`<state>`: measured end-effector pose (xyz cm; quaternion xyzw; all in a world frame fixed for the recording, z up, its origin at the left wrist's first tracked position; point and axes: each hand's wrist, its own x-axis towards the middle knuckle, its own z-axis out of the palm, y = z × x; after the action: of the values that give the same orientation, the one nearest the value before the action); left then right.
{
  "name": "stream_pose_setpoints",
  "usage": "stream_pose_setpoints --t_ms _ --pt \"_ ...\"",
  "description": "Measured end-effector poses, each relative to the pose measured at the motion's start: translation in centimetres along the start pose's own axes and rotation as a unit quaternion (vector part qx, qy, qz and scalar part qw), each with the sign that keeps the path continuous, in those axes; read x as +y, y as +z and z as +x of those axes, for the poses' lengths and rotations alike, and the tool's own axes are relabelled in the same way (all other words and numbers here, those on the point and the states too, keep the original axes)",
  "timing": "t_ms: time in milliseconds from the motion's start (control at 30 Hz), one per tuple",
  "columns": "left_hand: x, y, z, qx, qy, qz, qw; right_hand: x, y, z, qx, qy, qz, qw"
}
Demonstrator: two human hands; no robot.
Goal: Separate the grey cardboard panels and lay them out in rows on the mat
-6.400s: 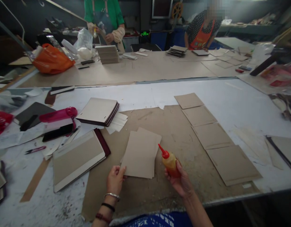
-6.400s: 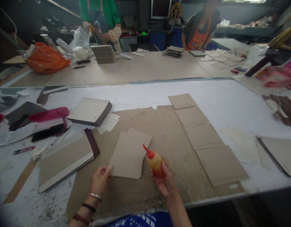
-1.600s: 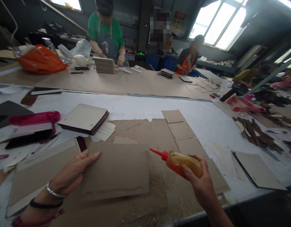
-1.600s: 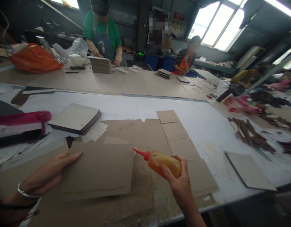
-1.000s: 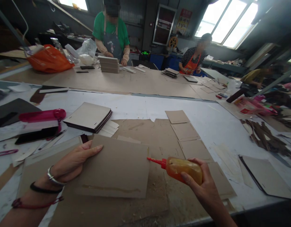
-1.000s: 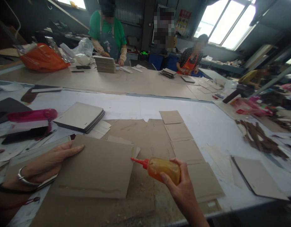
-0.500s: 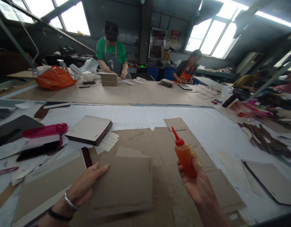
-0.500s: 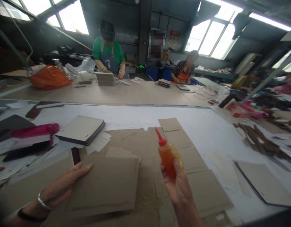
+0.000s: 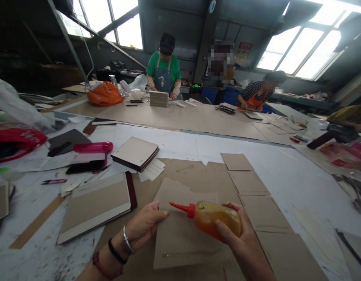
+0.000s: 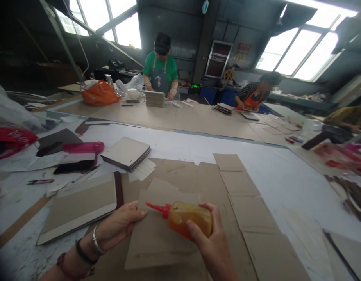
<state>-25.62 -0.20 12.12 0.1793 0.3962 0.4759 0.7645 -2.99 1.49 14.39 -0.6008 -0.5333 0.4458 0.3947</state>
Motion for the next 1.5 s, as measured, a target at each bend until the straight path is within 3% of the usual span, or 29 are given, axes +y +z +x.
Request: stream_pose_setpoints --t_ms 267,600,867,1067,1233,1500 --pt "-0.4 0.7 0.2 -0.023 -0.029 0.009 0.999 0.3 0.4 0.8 0.037 -0.064 -0.066 0.995" --pt "0.7 1.6 0.8 -0.055 -0.035 0.027 0.997 0.7 0.2 0.6 0.019 -0.068 -0.084 0.994" --pt "0.7 1.3 0.9 -0.066 -0.059 0.025 0.996 1.0 0.7 1.7 0.045 -0.095 -0.083 0.991" --pt "0.2 1.2 0.9 -0.071 -0.072 0.03 0.994 1.1 1.2 2.7 0.063 -0.098 -0.073 0.991" --pt "-0.4 0.8 1.3 -0.075 -0.078 0.024 0.994 1.1 0.4 2.7 0.096 -0.063 -0.034 0.993" --pt "-0.8 1.6 2.3 -0.089 -0.089 0.04 0.991 2.7 -1.2 0.1 0.048 -0.041 -0.032 0.998"
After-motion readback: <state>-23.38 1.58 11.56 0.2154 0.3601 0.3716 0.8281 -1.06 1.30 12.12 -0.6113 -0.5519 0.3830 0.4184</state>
